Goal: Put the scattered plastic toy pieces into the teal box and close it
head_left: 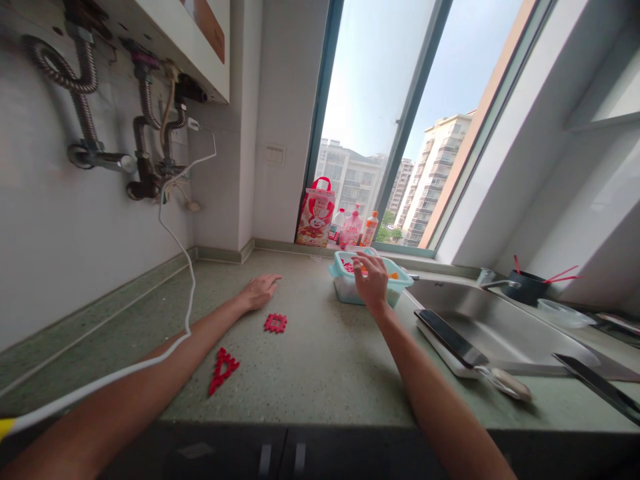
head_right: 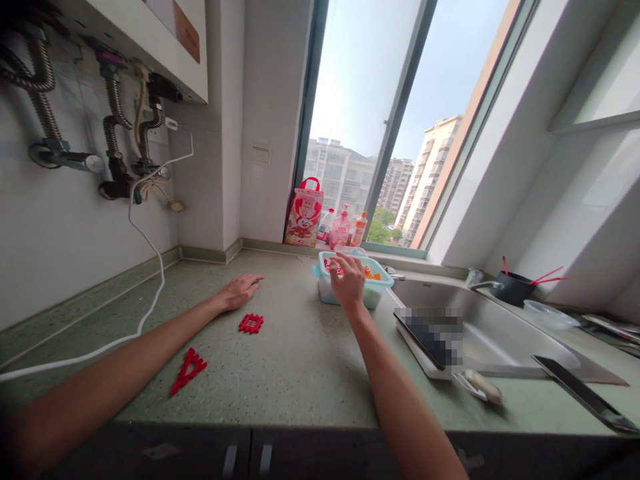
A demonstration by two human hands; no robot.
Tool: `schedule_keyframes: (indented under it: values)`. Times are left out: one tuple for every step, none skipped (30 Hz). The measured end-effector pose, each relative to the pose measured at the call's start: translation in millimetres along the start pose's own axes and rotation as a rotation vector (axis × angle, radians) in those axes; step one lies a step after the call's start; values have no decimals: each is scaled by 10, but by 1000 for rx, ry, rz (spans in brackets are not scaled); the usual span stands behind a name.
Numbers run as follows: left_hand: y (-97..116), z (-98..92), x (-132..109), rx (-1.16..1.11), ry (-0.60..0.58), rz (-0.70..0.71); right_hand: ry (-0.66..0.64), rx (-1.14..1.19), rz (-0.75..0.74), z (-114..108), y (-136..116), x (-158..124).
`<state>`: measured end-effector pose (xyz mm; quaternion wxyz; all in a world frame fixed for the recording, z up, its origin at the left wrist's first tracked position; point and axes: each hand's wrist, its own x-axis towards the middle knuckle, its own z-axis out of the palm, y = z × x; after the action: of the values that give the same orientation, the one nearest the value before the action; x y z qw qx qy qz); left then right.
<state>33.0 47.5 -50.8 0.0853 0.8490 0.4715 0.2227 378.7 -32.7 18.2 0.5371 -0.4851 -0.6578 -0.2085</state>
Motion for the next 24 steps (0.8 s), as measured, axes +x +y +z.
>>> schedule_keyframes:
  values:
    - [-2,2,1,0,1,2,-59,40,-70,54,-134,-67]
    - [-6,5,3,0,4,3,-165,97,-157,119,-282,-149]
    - [-12,9,6,-1,7,3,-298,163,-251,191,-437,-243]
    - [-19,14,10,-1,10,0,-452,221,-341,271,-592,-343]
    - [-29,21,15,-2,15,-4,-593,271,-416,354,-739,-442]
    - [-39,29,19,-4,20,-7,-699,307,-463,435,-869,-533]
    - [-50,37,24,-7,25,-9,-783,344,-498,510,-974,-611]
    - [-61,44,29,-10,29,-10,-840,380,-519,574,-1049,-670]
    - [-71,51,34,-14,34,-10,-874,407,-526,623,-1093,-709]
    - [-80,57,38,-17,37,-10,-891,426,-524,653,-1107,-726]
    - [-87,62,41,-20,39,-12,-895,435,-516,662,-1094,-721]
    - [-93,64,44,-22,41,-16,-890,431,-510,651,-1058,-698]
    - [-96,64,46,-23,41,-20,-874,416,-508,620,-1005,-656]
    - [-98,62,47,-24,40,-22,-845,395,-510,572,-939,-599]
    - [-99,59,47,-24,39,-24,-800,371,-513,508,-862,-528]
    - [-97,54,46,-23,36,-24,-730,342,-508,433,-777,-446]
    - [-95,49,44,-22,31,-24,-632,309,-490,348,-682,-357]
    - [-92,43,43,-22,25,-23,-504,272,-451,259,-580,-265]
    - [-89,38,41,-22,20,-23,-354,233,-398,168,-470,-173]
    - [-85,34,39,-22,14,-23,-186,194,-333,79,-356,-86]
    - [-80,31,38,-21,11,-24,-19,161,-256,-3,-240,-7]
    - [-75,29,36,-20,10,-25,133,129,-175,-75,-126,61]
    - [-70,27,34,-19,10,-26,266,101,-100,-135,-17,114]
    - [-64,25,33,-18,10,-25,370,76,-35,-180,85,154]
